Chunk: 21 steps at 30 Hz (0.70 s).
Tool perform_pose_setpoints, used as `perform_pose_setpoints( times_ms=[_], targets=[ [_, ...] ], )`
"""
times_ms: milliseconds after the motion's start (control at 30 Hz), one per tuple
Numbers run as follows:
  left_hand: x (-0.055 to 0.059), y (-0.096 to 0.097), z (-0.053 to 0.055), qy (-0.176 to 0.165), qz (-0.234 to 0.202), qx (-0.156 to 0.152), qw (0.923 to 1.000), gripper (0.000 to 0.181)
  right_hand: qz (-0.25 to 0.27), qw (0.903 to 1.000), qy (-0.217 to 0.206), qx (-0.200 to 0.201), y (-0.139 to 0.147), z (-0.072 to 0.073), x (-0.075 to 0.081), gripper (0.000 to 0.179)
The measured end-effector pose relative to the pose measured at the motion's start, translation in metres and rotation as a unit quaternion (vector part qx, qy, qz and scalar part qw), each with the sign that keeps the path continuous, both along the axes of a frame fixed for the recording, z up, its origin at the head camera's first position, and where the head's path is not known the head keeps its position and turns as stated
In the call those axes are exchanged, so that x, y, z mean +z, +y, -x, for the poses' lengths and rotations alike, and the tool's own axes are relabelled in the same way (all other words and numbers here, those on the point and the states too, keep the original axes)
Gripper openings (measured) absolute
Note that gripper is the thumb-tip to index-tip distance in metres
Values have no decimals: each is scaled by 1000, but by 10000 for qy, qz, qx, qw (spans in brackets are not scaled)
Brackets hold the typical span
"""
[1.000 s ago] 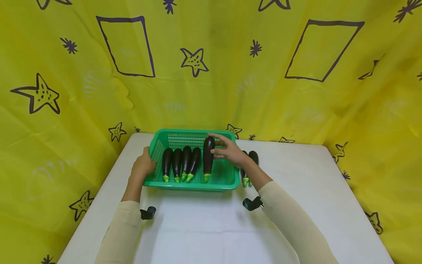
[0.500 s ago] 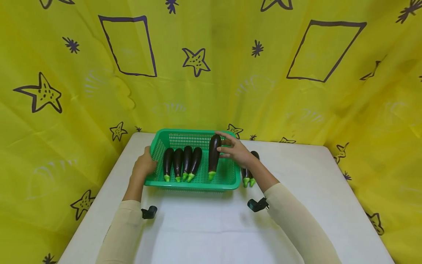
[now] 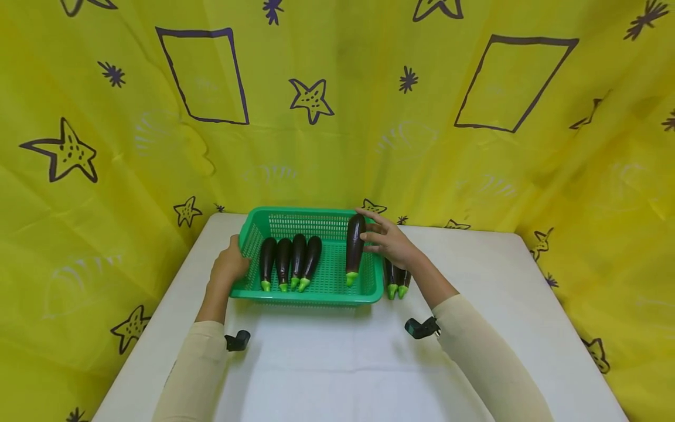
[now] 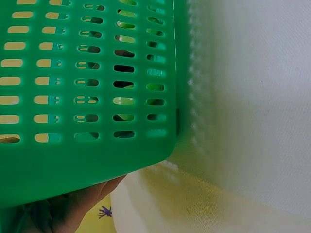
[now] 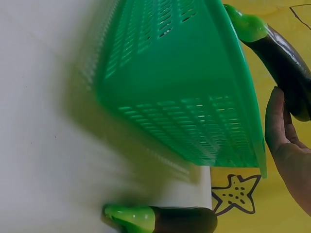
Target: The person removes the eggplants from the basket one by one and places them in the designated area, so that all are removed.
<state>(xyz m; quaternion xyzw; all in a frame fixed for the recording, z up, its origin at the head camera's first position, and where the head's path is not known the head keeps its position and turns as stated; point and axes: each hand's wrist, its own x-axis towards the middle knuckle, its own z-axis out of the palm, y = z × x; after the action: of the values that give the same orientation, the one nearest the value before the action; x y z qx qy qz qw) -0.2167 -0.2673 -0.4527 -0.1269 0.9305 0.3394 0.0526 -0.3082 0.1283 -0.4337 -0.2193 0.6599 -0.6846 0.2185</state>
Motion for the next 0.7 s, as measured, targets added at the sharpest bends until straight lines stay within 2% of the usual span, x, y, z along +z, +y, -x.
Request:
perform_pose_setpoints(
  times_ms=[700],
  targets=[
    [-1, -1, -2, 81, 35, -35, 10000, 69, 139, 9996, -234, -109, 28, -8, -5, 68]
  ],
)
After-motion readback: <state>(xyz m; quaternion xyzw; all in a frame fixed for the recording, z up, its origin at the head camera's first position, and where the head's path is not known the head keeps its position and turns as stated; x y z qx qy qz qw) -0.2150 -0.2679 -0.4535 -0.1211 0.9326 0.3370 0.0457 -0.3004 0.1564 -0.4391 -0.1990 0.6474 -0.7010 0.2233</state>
